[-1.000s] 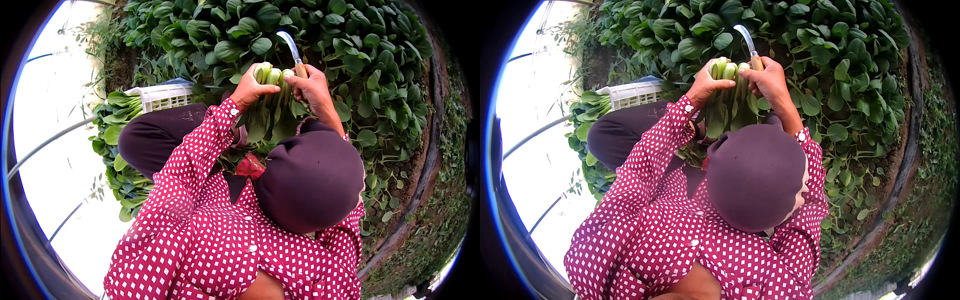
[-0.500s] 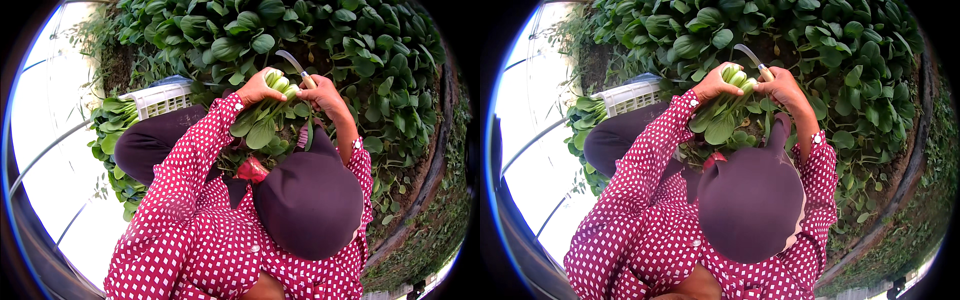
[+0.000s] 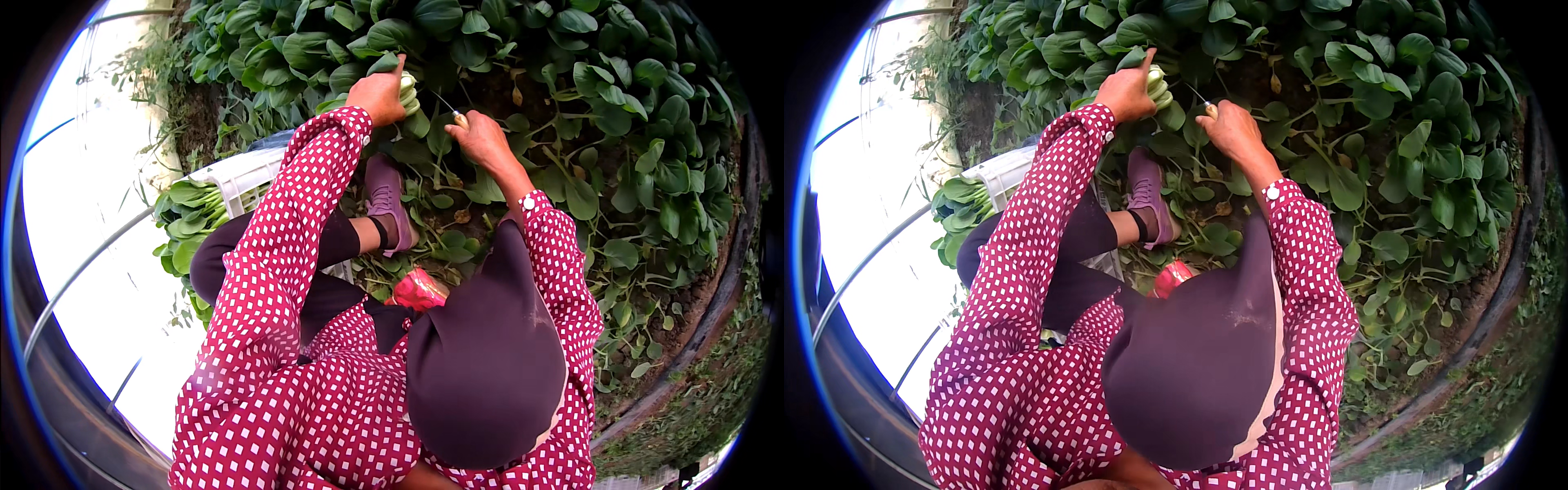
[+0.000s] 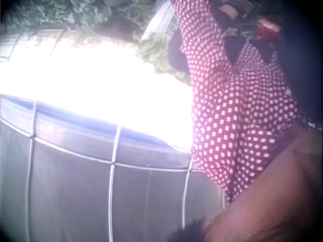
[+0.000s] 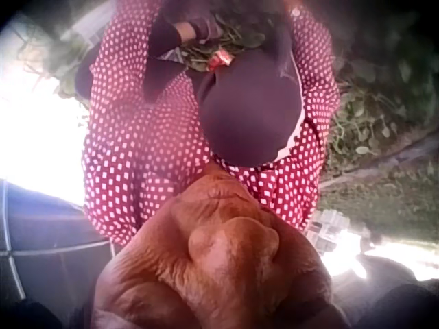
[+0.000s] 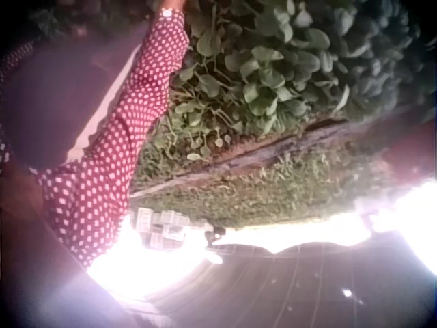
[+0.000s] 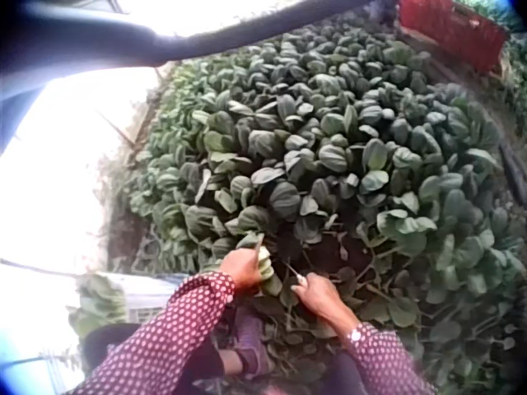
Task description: The person harvests bok choy from the ground using a knife and places the vegetables into a plastic crate.
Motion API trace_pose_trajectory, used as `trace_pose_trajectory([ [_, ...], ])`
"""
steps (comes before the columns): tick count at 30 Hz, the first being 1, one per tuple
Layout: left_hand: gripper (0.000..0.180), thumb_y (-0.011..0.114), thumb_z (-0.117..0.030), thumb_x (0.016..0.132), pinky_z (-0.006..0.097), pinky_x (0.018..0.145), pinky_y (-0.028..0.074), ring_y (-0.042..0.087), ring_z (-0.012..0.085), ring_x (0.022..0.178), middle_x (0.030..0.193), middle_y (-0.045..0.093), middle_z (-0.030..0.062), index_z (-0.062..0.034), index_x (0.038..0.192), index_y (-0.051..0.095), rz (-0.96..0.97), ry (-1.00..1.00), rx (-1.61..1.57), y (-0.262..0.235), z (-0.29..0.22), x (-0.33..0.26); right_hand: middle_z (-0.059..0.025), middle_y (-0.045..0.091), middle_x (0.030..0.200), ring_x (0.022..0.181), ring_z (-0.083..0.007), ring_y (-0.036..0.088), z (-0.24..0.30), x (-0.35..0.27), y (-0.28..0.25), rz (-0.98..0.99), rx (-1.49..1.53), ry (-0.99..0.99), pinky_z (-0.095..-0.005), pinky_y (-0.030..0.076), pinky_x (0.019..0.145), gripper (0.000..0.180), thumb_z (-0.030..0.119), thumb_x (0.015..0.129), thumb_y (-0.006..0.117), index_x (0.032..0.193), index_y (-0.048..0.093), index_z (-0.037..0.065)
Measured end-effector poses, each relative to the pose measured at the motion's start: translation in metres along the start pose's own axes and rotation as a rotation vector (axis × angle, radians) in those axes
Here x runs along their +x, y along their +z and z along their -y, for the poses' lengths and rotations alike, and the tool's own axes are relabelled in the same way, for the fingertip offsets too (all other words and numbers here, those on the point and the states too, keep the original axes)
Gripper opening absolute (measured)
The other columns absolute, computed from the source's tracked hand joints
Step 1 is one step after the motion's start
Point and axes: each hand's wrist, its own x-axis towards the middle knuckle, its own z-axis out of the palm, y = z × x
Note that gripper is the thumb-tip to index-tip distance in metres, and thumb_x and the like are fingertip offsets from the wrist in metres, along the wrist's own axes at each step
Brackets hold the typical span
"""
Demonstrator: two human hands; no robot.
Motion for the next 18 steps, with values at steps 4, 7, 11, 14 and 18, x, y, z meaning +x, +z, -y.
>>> trace_pose_trajectory([
  [4, 0.1, 0.073, -0.021, 0.069, 0.045, 0.087, 0.053, 0.066, 0.0387, 0.1, 0.107, 0.066, 0.0252, -0.0062, 0.153, 0.022, -0.022, 0.005, -0.013, 0.005, 0.004, 0.0, -0.0297, 0.067, 0.097, 0.097, -0.0454, 0.063, -0.025, 0.029, 0.011, -0.126, 0.134, 0.123, -0.0488, 0.049, 0.083, 0.047, 0.04, 0.086, 0.065, 0.095, 0.065, -0.007],
  [7, 0.094, 0.072, -0.023, 0.07, 0.046, 0.085, 0.053, 0.066, 0.0395, 0.096, 0.102, 0.067, 0.0256, -0.0045, 0.151, 0.027, -0.037, -0.005, -0.021, 0.006, 0.008, 0.004, -0.018, 0.063, 0.075, 0.066, -0.0311, 0.061, -0.044, 0.042, 0.024, -0.143, 0.31, 0.086, -0.0418, 0.047, 0.059, 0.045, 0.041, 0.088, 0.064, 0.084, 0.06, -0.004],
  [11, 0.089, 0.071, -0.024, 0.07, 0.048, 0.083, 0.053, 0.066, 0.0415, 0.093, 0.099, 0.068, 0.0267, -0.0037, 0.147, 0.032, -0.079, 0.003, -0.025, 0.019, 0.021, 0.003, -0.0037, 0.05, 0.061, 0.044, -0.014, 0.047, -0.029, 0.048, 0.028, -0.064, 0.557, 0.168, -0.0308, 0.036, 0.039, 0.041, 0.04, 0.091, 0.063, 0.079, 0.054, 0.003],
  [14, 0.09, 0.073, -0.023, 0.066, 0.048, 0.084, 0.053, 0.065, 0.0427, 0.095, 0.1, 0.067, 0.0276, -0.0034, 0.144, 0.033, -0.09, -0.015, -0.048, 0.02, 0.025, 0.003, -0.0012, 0.047, 0.06, 0.043, -0.0129, 0.041, -0.019, 0.049, 0.028, 0.032, 0.754, 0.283, -0.029, 0.031, 0.038, 0.038, 0.04, 0.093, 0.061, 0.082, 0.053, 0.004],
  [18, 0.095, 0.079, -0.025, 0.062, 0.047, 0.086, 0.051, 0.065, 0.0422, 0.099, 0.102, 0.067, 0.0281, -0.0016, 0.143, 0.035, -0.06, -0.029, -0.089, 0.014, 0.033, 0.009, 0.0007, 0.044, 0.061, 0.042, -0.0114, 0.036, -0.027, 0.054, 0.02, 0.188, 0.954, 0.333, -0.0274, 0.026, 0.039, 0.037, 0.041, 0.095, 0.058, 0.086, 0.053, 0.006],
])
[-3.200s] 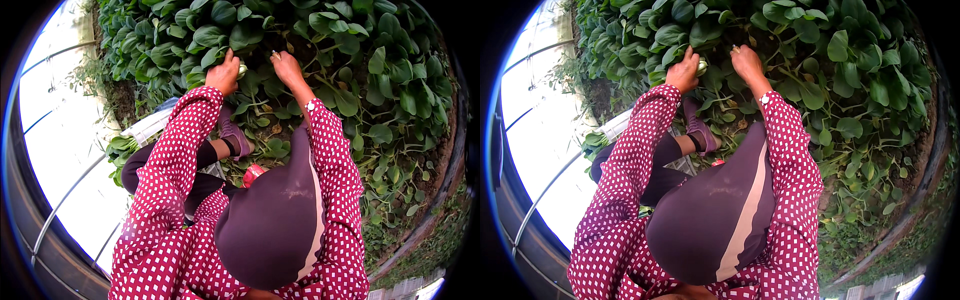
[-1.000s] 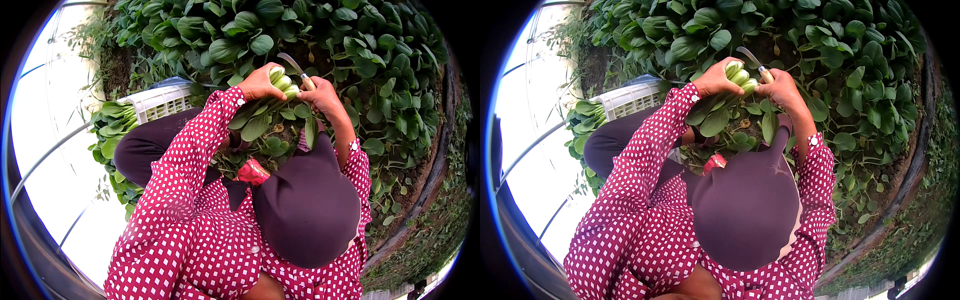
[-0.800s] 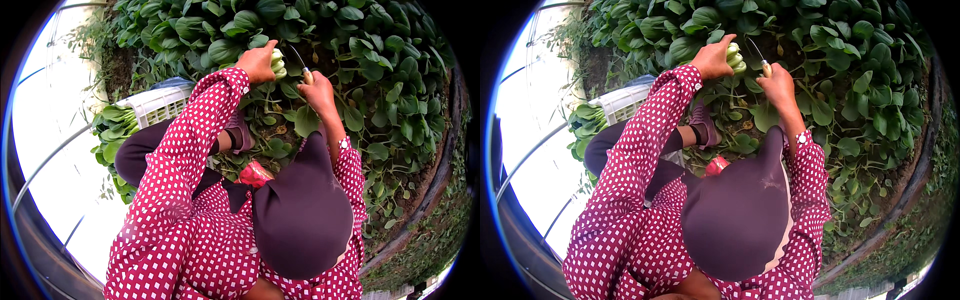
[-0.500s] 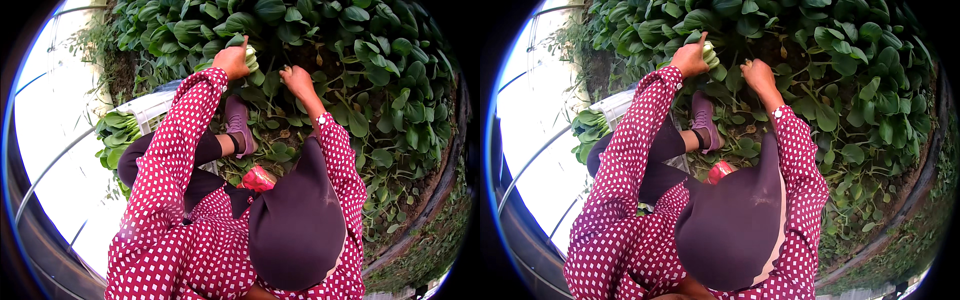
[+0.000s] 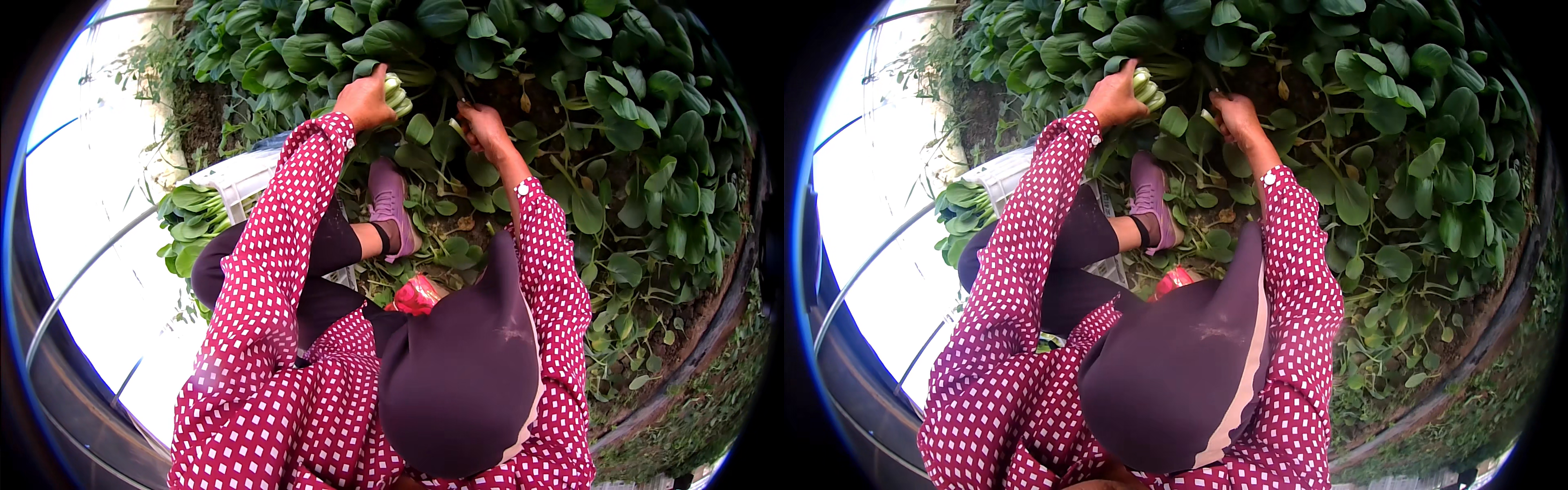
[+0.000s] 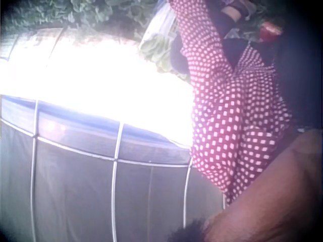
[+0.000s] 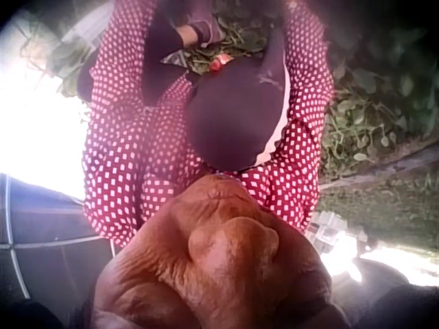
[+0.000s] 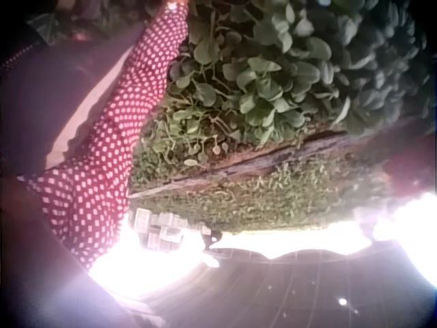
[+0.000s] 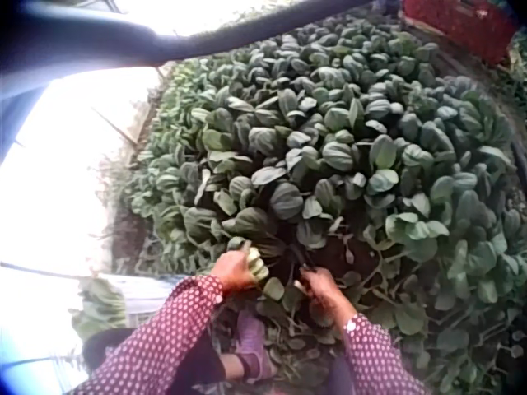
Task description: The person harvests bok choy from the ground using a knife and places the vegetables into a plastic crate.
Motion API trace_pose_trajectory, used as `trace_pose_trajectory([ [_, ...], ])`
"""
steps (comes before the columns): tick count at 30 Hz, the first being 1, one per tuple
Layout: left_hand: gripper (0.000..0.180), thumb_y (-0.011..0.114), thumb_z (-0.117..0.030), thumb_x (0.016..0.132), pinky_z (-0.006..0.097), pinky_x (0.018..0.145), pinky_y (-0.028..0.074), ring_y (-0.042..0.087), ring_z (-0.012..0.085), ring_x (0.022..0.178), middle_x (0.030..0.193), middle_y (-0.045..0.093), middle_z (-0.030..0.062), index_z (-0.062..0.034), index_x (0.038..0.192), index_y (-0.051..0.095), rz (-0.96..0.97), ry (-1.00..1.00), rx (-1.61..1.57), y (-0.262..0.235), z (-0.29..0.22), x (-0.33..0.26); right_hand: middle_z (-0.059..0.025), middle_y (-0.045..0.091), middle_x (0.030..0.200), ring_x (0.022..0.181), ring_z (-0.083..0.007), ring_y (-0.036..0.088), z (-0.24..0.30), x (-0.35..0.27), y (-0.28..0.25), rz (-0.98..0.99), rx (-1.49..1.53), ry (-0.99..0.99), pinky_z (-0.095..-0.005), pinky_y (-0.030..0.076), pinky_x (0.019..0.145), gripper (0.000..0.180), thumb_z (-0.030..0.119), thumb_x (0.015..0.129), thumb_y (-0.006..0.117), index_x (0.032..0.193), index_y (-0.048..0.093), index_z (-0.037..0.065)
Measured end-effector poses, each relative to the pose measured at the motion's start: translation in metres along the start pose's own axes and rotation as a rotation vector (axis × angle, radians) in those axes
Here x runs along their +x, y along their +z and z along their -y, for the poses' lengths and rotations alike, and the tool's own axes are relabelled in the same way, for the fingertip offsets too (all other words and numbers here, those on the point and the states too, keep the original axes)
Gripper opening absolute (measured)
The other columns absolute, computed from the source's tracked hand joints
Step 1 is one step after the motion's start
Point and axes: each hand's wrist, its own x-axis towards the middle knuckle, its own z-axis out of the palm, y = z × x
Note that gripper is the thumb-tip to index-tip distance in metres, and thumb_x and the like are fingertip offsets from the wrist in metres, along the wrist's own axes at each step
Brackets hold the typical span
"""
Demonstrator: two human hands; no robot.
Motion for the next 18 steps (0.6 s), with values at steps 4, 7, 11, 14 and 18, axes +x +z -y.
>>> trace_pose_trajectory([
  [4, 0.095, 0.079, -0.025, 0.062, 0.047, 0.087, 0.051, 0.064, 0.0421, 0.101, 0.102, 0.066, 0.0288, 0.0008, 0.142, 0.035, -0.019, 0.035, -0.005, 0.001, 0.012, 0.003, -0.0024, 0.048, 0.062, 0.042, -0.0129, 0.039, 0.003, 0.011, 0.005, -0.016, -0.17, -0.02, -0.0293, 0.027, 0.038, 0.038, 0.041, 0.095, 0.057, 0.084, 0.055, 0.005],
  [7, 0.09, 0.079, -0.025, 0.063, 0.047, 0.087, 0.051, 0.064, 0.0428, 0.1, 0.102, 0.066, 0.029, 0.0013, 0.138, 0.038, -0.003, 0.051, -0.017, 0.0, 0.009, 0.009, -0.0072, 0.055, 0.065, 0.044, -0.0181, 0.046, -0.009, 0.033, 0.001, -0.06, -0.387, -0.314, -0.0335, 0.033, 0.04, 0.04, 0.041, 0.094, 0.058, 0.088, 0.06, 0.002],
  [11, 0.069, 0.078, -0.025, 0.064, 0.049, 0.083, 0.051, 0.064, 0.0439, 0.096, 0.096, 0.066, 0.0285, -0.0001, 0.12, 0.046, -0.009, 0.105, -0.009, -0.003, 0.005, 0.01, -0.0195, 0.062, 0.087, 0.075, -0.0336, 0.056, -0.023, 0.039, -0.016, -0.068, -0.63, -0.541, -0.0417, 0.043, 0.065, 0.044, 0.04, 0.091, 0.058, 0.098, 0.064, -0.003],
  [14, 0.07, 0.078, -0.025, 0.065, 0.049, 0.082, 0.051, 0.064, 0.0437, 0.094, 0.095, 0.066, 0.0274, -0.0007, 0.122, 0.046, -0.041, 0.059, -0.026, -0.006, 0.009, -0.005, -0.0279, 0.065, 0.105, 0.103, -0.0453, 0.06, -0.034, -0.003, -0.017, -0.043, -0.689, -0.269, -0.0476, 0.046, 0.085, 0.046, 0.04, 0.09, 0.057, 0.102, 0.065, -0.004],
  [18, 0.078, 0.079, -0.024, 0.065, 0.048, 0.081, 0.051, 0.065, 0.043, 0.092, 0.095, 0.067, 0.0248, -0.0076, 0.132, 0.042, -0.124, 0.158, -0.186, -0.012, -0.011, -0.043, -0.0246, 0.064, 0.088, 0.089, -0.0411, 0.062, -0.037, -0.051, -0.025, -0.342, -0.726, -0.384, -0.0475, 0.046, 0.079, 0.048, 0.043, 0.089, 0.06, 0.098, 0.059, -0.004],
])
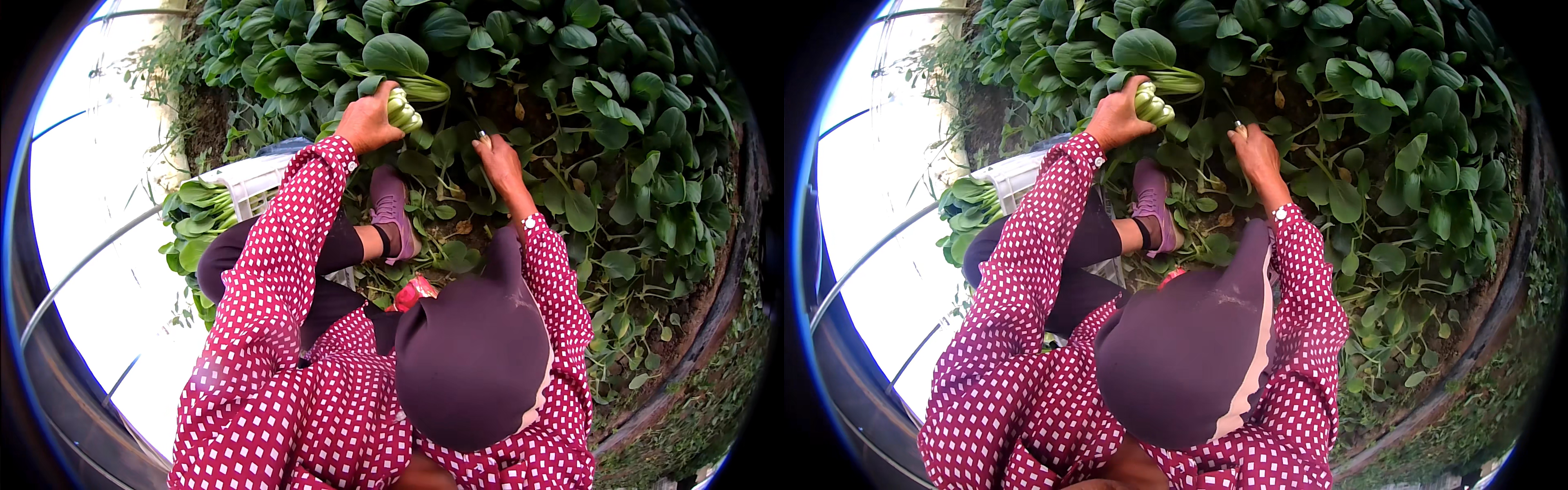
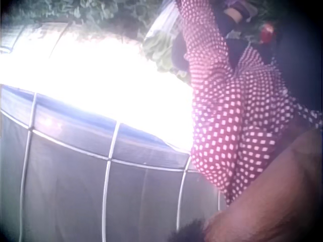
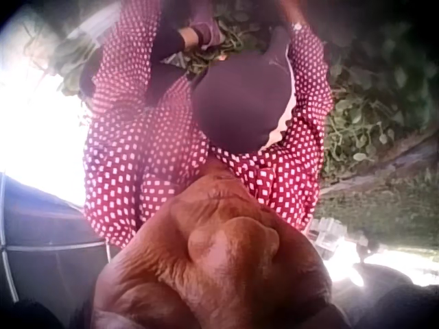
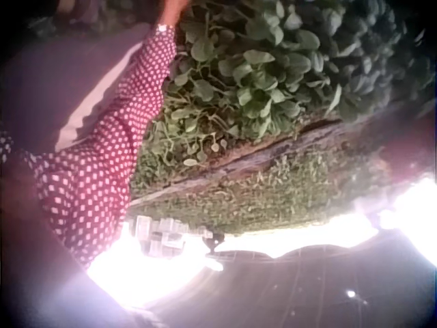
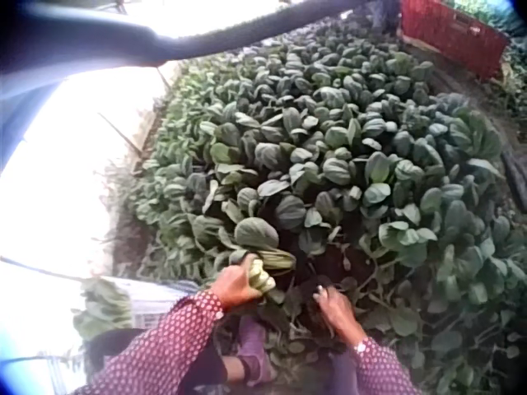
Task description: The person harvests bok choy from the ground using a knife and places the vegetables into a plastic crate.
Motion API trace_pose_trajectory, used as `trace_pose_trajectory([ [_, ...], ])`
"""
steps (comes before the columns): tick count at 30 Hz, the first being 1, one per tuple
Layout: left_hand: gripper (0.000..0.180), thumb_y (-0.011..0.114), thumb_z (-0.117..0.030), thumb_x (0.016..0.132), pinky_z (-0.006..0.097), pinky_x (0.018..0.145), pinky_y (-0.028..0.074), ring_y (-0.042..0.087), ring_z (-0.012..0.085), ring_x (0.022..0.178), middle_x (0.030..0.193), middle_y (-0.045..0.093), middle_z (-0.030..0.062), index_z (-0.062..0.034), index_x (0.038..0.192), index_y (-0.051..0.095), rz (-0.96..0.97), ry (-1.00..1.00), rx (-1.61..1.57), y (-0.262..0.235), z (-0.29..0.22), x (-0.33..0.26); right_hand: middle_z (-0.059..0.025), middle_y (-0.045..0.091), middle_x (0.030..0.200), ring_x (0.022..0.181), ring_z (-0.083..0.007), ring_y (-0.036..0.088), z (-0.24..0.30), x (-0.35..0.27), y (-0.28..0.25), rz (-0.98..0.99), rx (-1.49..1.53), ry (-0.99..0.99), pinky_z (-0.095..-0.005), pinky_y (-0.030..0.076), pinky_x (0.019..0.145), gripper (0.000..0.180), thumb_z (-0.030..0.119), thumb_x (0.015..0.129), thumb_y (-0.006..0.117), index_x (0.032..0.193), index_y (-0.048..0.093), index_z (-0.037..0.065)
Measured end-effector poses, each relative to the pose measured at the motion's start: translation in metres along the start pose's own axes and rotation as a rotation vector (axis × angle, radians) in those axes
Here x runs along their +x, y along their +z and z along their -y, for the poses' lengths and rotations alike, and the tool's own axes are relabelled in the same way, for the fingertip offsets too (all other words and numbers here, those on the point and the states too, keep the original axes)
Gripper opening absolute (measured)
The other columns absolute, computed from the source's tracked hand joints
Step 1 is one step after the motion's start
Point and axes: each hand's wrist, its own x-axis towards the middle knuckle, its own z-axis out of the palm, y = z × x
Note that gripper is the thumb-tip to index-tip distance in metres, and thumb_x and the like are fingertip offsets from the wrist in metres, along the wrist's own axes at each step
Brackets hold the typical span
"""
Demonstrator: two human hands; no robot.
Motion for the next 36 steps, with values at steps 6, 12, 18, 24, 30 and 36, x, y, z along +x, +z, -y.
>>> trace_pose_trajectory([
  [6, 0.087, 0.087, -0.023, 0.061, 0.039, 0.089, 0.053, 0.067, 0.0365, 0.099, 0.109, 0.067, 0.0209, -0.0103, 0.135, 0.042, -0.184, 0.07, -0.393, 0.003, -0.048, -0.055, -0.0142, 0.059, 0.121, 0.104, -0.0214, 0.062, 0.07, -0.023, -0.039, -0.118, 0.628, -0.173, -0.0318, 0.05, 0.087, 0.056, 0.027, 0.083, 0.076, 0.128, 0.056, 0.0],
  [12, 0.096, 0.09, -0.014, 0.059, 0.033, 0.105, 0.042, 0.053, 0.0217, 0.121, 0.131, 0.054, 0.0137, -0.0033, 0.14, 0.04, -0.23, 0.036, -0.804, -0.007, -0.073, -0.091, -0.008, 0.067, 0.104, 0.092, -0.0128, 0.063, 0.13, -0.049, -0.059, 0.004, 0.713, -0.333, -0.0266, 0.052, 0.083, 0.048, 0.008, 0.079, 0.078, 0.121, 0.058, -0.003],
  [18, 0.108, 0.09, -0.008, 0.061, 0.035, 0.11, 0.038, 0.048, 0.0217, 0.128, 0.138, 0.047, 0.0133, -0.0041, 0.15, 0.029, -0.295, 0.235, -1.08, -0.023, -0.068, -0.134, -0.0099, 0.068, 0.108, 0.093, -0.0178, 0.066, 0.191, -0.072, -0.091, -0.224, 0.29, -0.574, -0.03, 0.053, 0.082, 0.05, 0.004, 0.07, 0.078, 0.117, 0.061, 0.001],
  [24, 0.109, 0.084, 0.004, 0.066, 0.033, 0.105, 0.044, 0.052, 0.0187, 0.122, 0.145, 0.045, 0.014, -0.01, 0.154, 0.021, -0.195, 0.416, -1.318, -0.079, -0.074, -0.151, -0.0089, 0.07, 0.099, 0.09, -0.019, 0.067, 0.266, -0.103, -0.13, -0.053, -0.166, -0.654, -0.0316, 0.054, 0.08, 0.048, 0.013, 0.071, 0.084, 0.114, 0.063, 0.002],
  [30, 0.112, 0.089, -0.004, 0.058, 0.035, 0.107, 0.04, 0.051, 0.0208, 0.123, 0.13, 0.052, 0.0131, -0.0025, 0.149, 0.024, -0.041, 0.474, -1.402, -0.077, -0.054, -0.157, -0.0084, 0.068, 0.099, 0.09, -0.0162, 0.064, 0.325, -0.122, -0.089, 0.217, -0.291, -0.741, -0.0296, 0.054, 0.079, 0.045, 0.008, 0.075, 0.079, 0.116, 0.063, 0.002],
  [36, 0.099, 0.09, -0.01, 0.057, 0.032, 0.101, 0.045, 0.055, 0.0163, 0.113, 0.121, 0.057, 0.0087, -0.0012, 0.141, 0.038, -0.159, 0.556, -1.288, -0.065, -0.033, -0.175, -0.0031, 0.066, 0.092, 0.075, -0.0059, 0.06, 0.349, -0.147, -0.097, 0.339, -0.333, -0.512, -0.0185, 0.044, 0.05, 0.03, 0.001, 0.084, 0.064, 0.115, 0.064, -0.001],
])
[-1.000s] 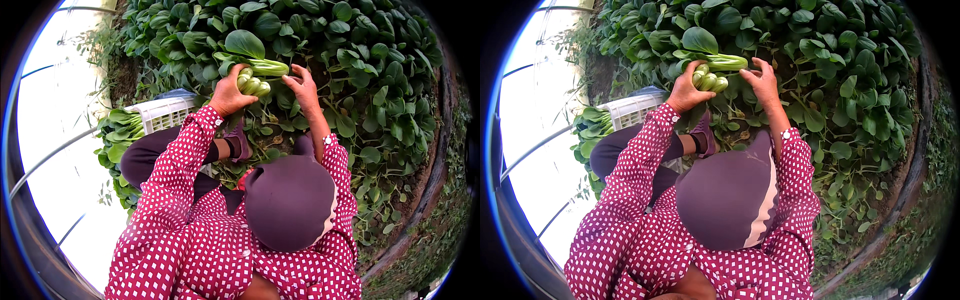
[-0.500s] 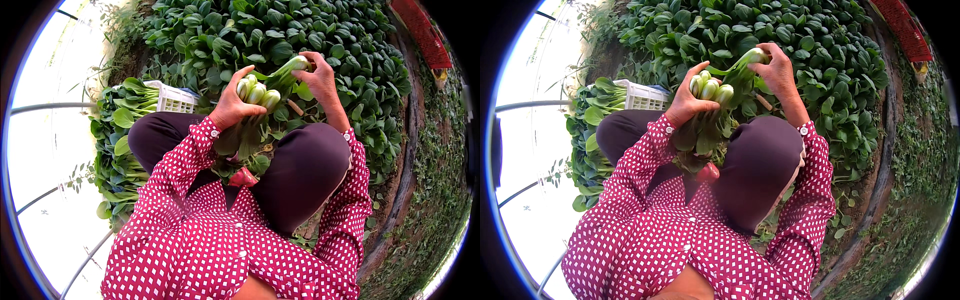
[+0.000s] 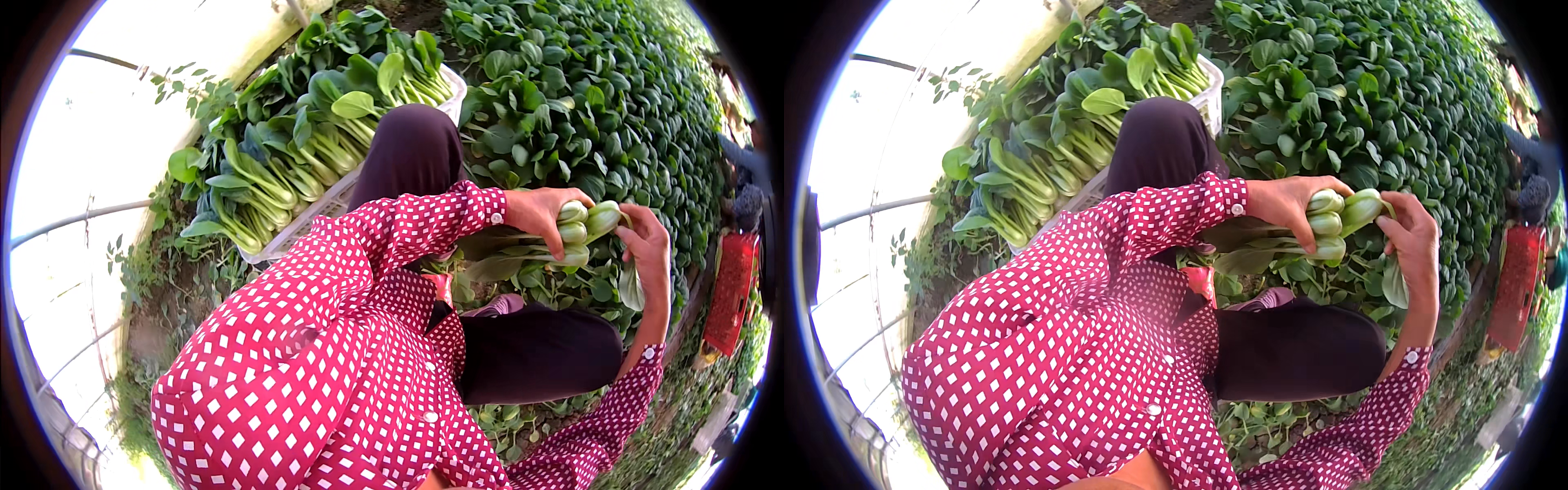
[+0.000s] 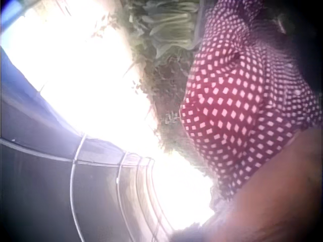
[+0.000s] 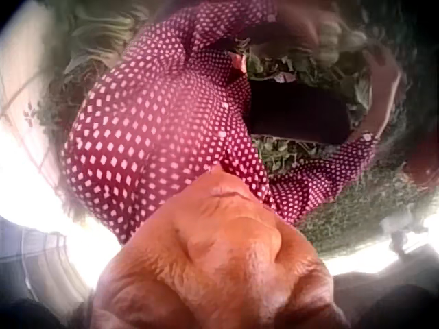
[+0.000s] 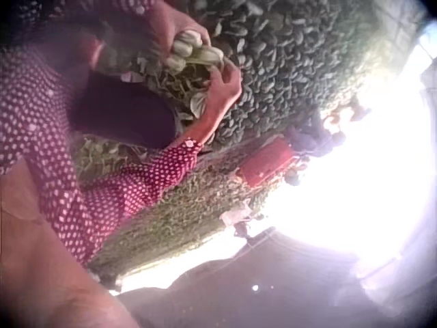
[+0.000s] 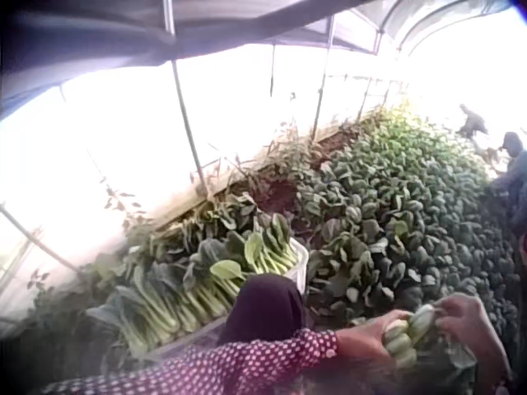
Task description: The person harvests bok choy from the ground using a knife and places the vegetables into a plastic crate.
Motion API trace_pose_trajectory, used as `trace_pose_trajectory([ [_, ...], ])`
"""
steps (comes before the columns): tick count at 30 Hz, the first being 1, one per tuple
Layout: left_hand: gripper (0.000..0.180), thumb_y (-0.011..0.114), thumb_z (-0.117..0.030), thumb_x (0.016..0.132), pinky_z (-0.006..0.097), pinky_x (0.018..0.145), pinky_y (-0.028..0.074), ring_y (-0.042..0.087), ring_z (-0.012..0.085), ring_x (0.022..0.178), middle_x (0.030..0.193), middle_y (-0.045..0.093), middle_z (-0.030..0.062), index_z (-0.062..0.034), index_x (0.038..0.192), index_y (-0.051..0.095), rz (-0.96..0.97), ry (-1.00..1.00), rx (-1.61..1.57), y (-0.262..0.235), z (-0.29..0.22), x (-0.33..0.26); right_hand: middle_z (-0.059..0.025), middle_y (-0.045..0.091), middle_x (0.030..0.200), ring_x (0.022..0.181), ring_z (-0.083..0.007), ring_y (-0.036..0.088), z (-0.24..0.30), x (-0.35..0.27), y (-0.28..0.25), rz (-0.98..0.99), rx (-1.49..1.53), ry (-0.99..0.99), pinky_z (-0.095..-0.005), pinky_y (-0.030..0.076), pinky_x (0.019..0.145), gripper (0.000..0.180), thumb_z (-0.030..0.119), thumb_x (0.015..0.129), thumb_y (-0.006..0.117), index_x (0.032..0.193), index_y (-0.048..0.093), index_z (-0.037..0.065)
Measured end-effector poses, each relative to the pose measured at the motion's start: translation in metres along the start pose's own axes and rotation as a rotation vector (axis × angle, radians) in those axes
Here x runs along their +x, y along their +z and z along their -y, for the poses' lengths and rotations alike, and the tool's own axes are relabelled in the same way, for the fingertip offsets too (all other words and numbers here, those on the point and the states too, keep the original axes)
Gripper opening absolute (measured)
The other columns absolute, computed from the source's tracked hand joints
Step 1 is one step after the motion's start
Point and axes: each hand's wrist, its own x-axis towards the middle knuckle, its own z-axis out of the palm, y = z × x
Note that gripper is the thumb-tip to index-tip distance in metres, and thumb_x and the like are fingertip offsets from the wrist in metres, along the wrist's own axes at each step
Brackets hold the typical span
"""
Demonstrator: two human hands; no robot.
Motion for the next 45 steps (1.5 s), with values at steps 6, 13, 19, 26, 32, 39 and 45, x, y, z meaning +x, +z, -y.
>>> trace_pose_trajectory([
  [6, 0.096, 0.091, -0.011, 0.057, 0.033, 0.099, 0.046, 0.057, 0.0179, 0.112, 0.119, 0.06, 0.0102, -0.0008, 0.139, 0.041, -0.086, -0.023, -0.175, -0.006, 0.0, -0.048, -0.002, 0.064, 0.084, 0.065, -0.0052, 0.055, 0.004, 0.021, 0.023, 0.029, -0.09, -0.009, -0.0189, 0.043, 0.052, 0.017, 0.005, 0.092, 0.06, 0.106, 0.068, 0.0],
  [13, 0.092, 0.093, -0.01, 0.056, 0.033, 0.1, 0.045, 0.057, 0.0188, 0.113, 0.119, 0.06, 0.0099, -0.0008, 0.135, 0.046, -0.135, 0.003, -0.318, 0.005, 0.002, -0.062, 0.0003, 0.066, 0.086, 0.068, -0.0053, 0.057, 0.0, 0.034, 0.006, -0.304, -0.219, -0.09, -0.0199, 0.047, 0.062, 0.019, 0.009, 0.095, 0.061, 0.109, 0.07, 0.003],
  [19, 0.095, 0.091, -0.006, 0.056, 0.035, 0.101, 0.045, 0.057, 0.02, 0.113, 0.12, 0.06, 0.0096, -0.0015, 0.137, 0.042, -0.13, 0.004, -0.564, 0.01, -0.012, -0.069, -0.0073, 0.06, 0.122, 0.104, -0.0154, 0.057, 0.045, 0.009, 0.034, 0.038, 0.01, -0.04, -0.0294, 0.047, 0.089, 0.062, 0.037, 0.087, 0.073, 0.135, 0.054, 0.002],
  [26, 0.102, 0.091, -0.005, 0.055, 0.035, 0.106, 0.042, 0.053, 0.0188, 0.12, 0.128, 0.054, 0.008, -0.0035, 0.142, 0.038, -0.193, 0.087, -0.632, 0.002, -0.031, -0.065, -0.0044, 0.061, 0.106, 0.094, -0.012, 0.059, 0.082, 0.006, 0.062, 0.059, 0.133, 0.006, -0.0228, 0.046, 0.08, 0.056, 0.025, 0.079, 0.078, 0.124, 0.058, -0.001],
  [32, 0.097, 0.089, -0.002, 0.059, 0.033, 0.104, 0.044, 0.054, 0.0177, 0.118, 0.127, 0.055, 0.0093, -0.0076, 0.14, 0.037, -0.553, 0.433, -0.425, -0.021, -0.081, -0.059, -0.0032, 0.063, 0.107, 0.095, -0.0115, 0.06, 0.122, 0.021, 0.041, -0.285, -0.408, -0.177, -0.025, 0.049, 0.084, 0.046, 0.008, 0.083, 0.077, 0.125, 0.061, 0.002],
  [39, 0.095, 0.089, -0.014, 0.057, 0.04, 0.086, 0.053, 0.066, 0.0311, 0.1, 0.108, 0.063, 0.0159, -0.0089, 0.136, 0.038, -0.897, 0.676, 0.287, -0.054, -0.153, -0.065, -0.0106, 0.058, 0.125, 0.113, -0.0178, 0.057, 0.185, 0.044, 0.047, -0.105, 0.021, -0.341, -0.0285, 0.045, 0.095, 0.055, 0.008, 0.085, 0.071, 0.135, 0.051, -0.003],
  [45, 0.093, 0.087, -0.018, 0.058, 0.042, 0.085, 0.053, 0.066, 0.0357, 0.096, 0.106, 0.063, 0.0181, -0.0094, 0.136, 0.037, -0.99, 0.764, 0.524, -0.088, -0.19, -0.08, -0.011, 0.054, 0.13, 0.106, -0.0091, 0.055, 0.218, 0.073, 0.064, -0.024, 0.173, -0.443, -0.018, 0.043, 0.075, 0.061, 0.005, 0.087, 0.063, 0.143, 0.041, -0.002],
])
